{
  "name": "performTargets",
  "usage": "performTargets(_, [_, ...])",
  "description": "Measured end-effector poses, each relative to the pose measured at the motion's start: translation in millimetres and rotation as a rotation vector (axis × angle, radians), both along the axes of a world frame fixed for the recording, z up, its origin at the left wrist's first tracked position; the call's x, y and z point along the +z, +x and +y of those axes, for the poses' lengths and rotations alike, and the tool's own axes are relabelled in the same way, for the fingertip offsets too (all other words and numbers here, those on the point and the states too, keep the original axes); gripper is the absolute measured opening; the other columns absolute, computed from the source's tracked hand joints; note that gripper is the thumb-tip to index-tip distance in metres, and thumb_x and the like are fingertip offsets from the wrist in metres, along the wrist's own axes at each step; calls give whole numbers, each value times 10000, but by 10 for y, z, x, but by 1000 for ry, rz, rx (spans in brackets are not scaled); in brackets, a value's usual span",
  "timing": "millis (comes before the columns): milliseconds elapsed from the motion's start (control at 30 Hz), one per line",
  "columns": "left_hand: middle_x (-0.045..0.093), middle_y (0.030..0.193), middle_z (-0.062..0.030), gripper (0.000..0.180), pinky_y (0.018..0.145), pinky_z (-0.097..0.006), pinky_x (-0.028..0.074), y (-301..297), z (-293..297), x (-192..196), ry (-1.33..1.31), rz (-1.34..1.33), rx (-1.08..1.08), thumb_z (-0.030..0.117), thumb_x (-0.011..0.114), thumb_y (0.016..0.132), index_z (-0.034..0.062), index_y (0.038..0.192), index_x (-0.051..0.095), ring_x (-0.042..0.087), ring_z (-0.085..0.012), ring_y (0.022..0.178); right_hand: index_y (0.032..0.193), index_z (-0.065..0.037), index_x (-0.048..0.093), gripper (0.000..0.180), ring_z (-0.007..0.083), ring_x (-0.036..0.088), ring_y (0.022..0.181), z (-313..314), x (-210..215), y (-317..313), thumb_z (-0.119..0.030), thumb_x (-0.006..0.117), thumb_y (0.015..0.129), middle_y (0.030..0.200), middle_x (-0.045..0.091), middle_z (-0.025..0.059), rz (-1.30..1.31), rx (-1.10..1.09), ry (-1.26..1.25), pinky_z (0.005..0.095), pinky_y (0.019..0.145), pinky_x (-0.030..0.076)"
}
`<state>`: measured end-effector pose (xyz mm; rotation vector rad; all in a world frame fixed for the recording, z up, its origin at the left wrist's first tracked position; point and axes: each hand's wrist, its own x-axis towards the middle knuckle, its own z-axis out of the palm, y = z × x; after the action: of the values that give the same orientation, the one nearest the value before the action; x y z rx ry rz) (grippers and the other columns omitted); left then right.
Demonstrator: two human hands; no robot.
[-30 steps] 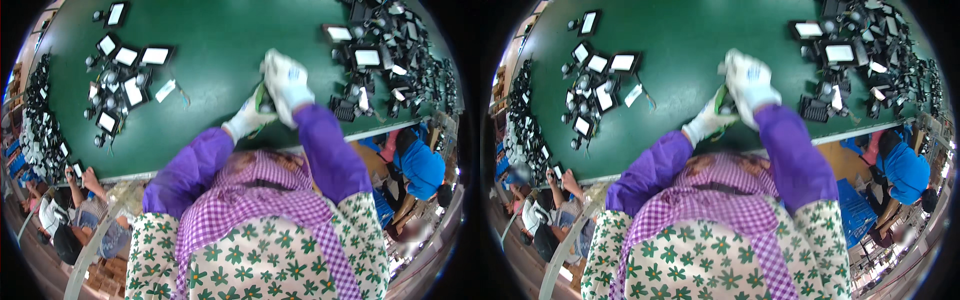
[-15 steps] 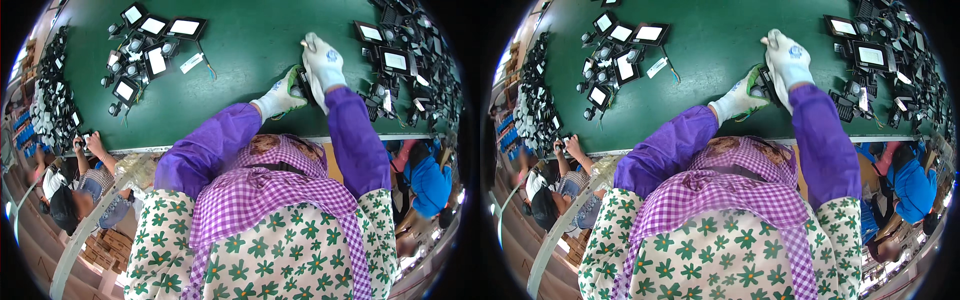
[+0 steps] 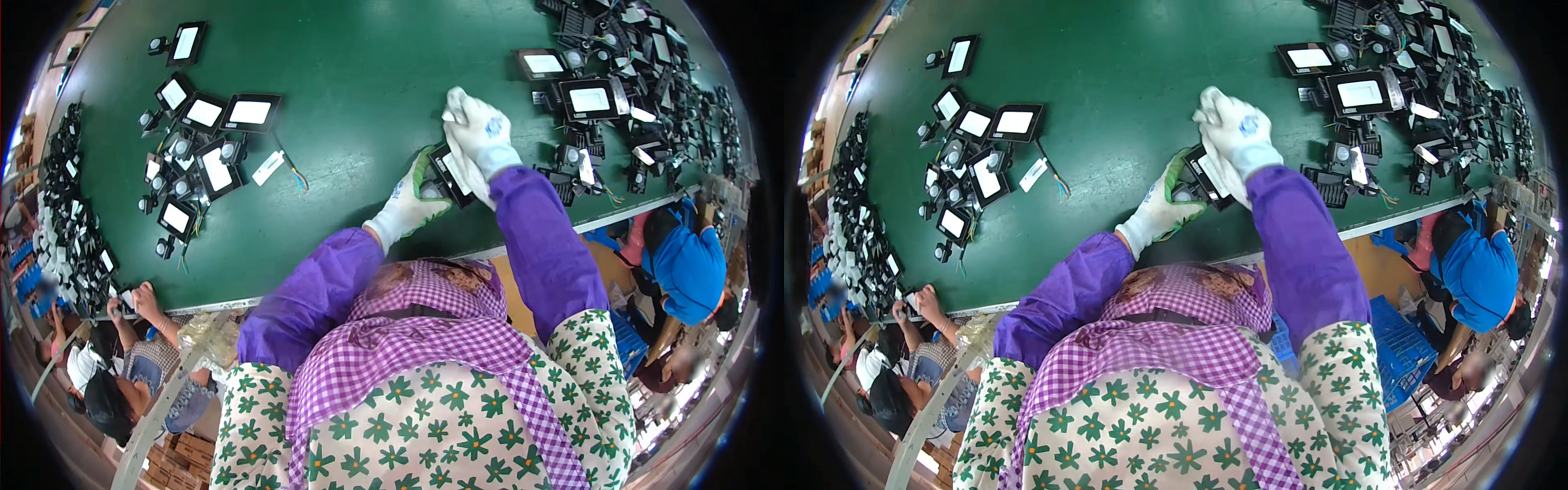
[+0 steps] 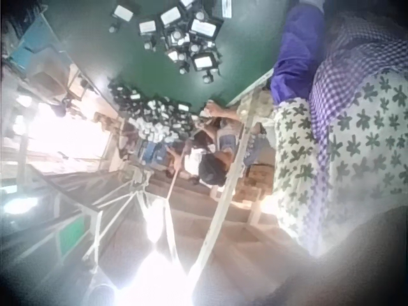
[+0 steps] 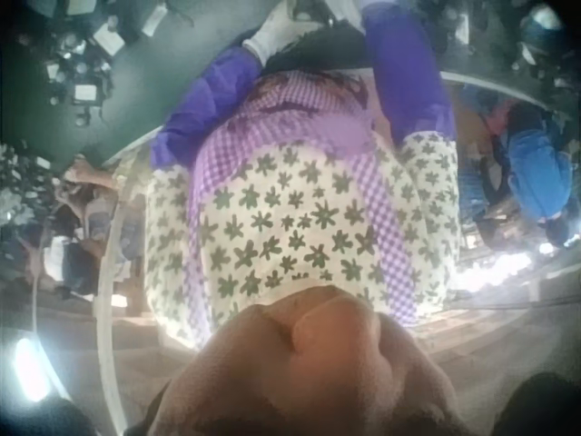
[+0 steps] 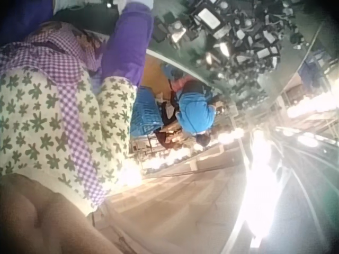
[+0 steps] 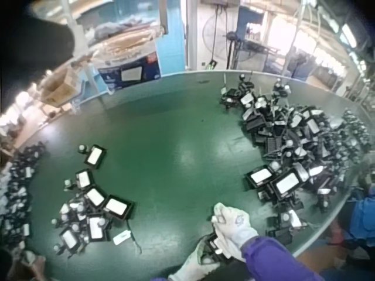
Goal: Cleaning and inspecting LED floodlight housings on an assembly line.
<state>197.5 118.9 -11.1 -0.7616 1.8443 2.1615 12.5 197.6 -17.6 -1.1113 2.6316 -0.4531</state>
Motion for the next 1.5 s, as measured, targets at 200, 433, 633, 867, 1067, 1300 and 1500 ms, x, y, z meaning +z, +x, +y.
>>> performTargets(200, [616,905,-40,960,496,-258,468,-32,7,68,58,-94,17,15,718,734,207,1534,224,538,-90,600,1021,-105,598,242,325,654,739,1035,-10,831,-264,609,839,801,649,115,5,-130,48,464,685,525])
performTargets(433, [605,896,-41,958,493,-265,477,-62,1,92,66,-123,-33,14,714,736,177,1535,209,543,-96,594,999,-61,600,214,371,665,822,598,317,302,-240,532,905,910,682,177,-106,-307,138,451,722,523])
performTargets(633, [563,1173,-53,958,652,-267,510,88,46,-490,-192,240,21,41,754,743,152,1541,236,566,-120,835,1023,-124,593,195,331,662,916,114,350,596,-234,464,926,941,699,127,-313,-175,-67,447,802,501])
performTargets(867, [620,1062,-71,955,491,-247,458,353,-625,244,55,-175,25,71,798,764,94,1535,235,595,-101,696,1205,-123,556,357,398,637,996,553,299,385,-310,538,901,1067,674,194,-282,-450,-24,439,854,497])
performTargets(1067, [575,1246,-212,778,976,-439,450,910,-1289,1086,-1525,-456,-63,209,775,738,90,1424,428,538,-364,1190,1221,11,526,394,298,656,1025,1998,141,579,-268,582,950,1091,679,167,-145,-1179,-774,376,881,504])
performTargets(1300, [627,861,-87,555,649,-301,494,-332,-426,1159,-468,62,-115,190,719,860,31,1347,508,586,-137,720,1158,-36,612,345,195,620,886,1909,64,530,-324,529,987,1009,680,140,-503,-976,-489,337,784,493])
performTargets(1500, [532,1227,-262,809,959,-452,462,-1334,60,821,-1102,210,-451,451,728,790,135,1450,383,536,-418,1161,1221,-53,565,412,444,611,1026,1276,204,1288,-357,526,946,1066,658,265,-464,-724,-280,474,855,491])
